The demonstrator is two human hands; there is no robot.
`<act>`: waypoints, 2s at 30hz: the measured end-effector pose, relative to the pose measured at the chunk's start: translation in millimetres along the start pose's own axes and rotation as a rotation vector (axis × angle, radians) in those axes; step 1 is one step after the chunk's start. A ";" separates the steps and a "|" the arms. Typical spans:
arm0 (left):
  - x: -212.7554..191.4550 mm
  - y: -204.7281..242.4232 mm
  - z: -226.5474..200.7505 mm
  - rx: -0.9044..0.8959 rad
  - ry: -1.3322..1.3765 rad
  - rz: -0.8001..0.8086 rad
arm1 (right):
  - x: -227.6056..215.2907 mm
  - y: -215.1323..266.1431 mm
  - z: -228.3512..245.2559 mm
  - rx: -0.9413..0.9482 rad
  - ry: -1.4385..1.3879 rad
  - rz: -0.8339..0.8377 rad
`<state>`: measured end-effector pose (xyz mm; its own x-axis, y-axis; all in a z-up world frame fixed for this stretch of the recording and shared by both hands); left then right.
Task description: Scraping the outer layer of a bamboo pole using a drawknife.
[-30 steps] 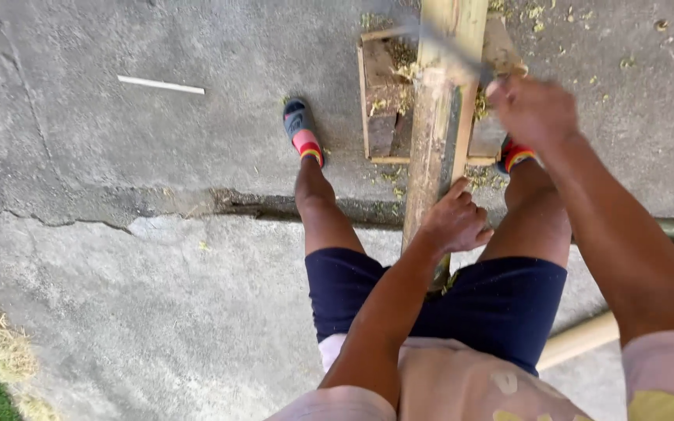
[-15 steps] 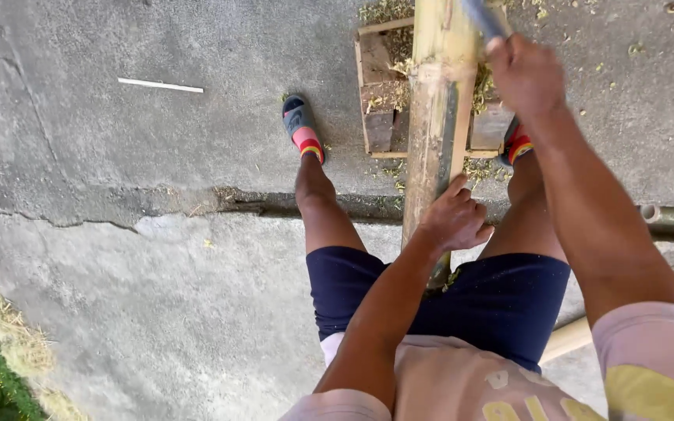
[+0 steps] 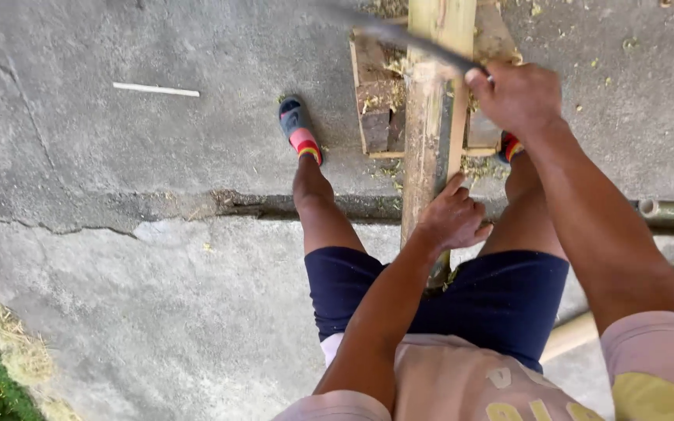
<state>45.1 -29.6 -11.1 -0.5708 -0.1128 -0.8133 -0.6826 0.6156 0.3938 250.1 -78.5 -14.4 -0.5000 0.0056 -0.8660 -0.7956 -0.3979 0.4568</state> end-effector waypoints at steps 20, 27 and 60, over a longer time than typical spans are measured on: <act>0.8 0.2 0.7 -0.010 0.046 -0.026 | 33.6 -2.6 -18.9 0.019 -0.278 -0.334; 3.1 0.6 0.7 0.001 0.002 -0.075 | 16.8 -0.6 -22.5 -0.059 -0.061 -0.349; -1.7 3.8 3.2 0.030 0.072 -0.107 | -14.5 21.0 -45.5 -0.016 0.135 -0.022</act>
<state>44.9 -24.6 -9.6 -0.5274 -0.2342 -0.8167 -0.7279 0.6203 0.2922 256.1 -128.6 -1.5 -0.4311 -0.1090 -0.8957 -0.7998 -0.4134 0.4352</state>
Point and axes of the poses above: each hand's wrist, its own y-axis away from the middle knuckle, its own x-axis out of the palm, z = x × y, the point moved 5 cm from there along -y, towards the middle knuckle, and after that the axes turned 2 degrees about z, right-handed, at the moved point
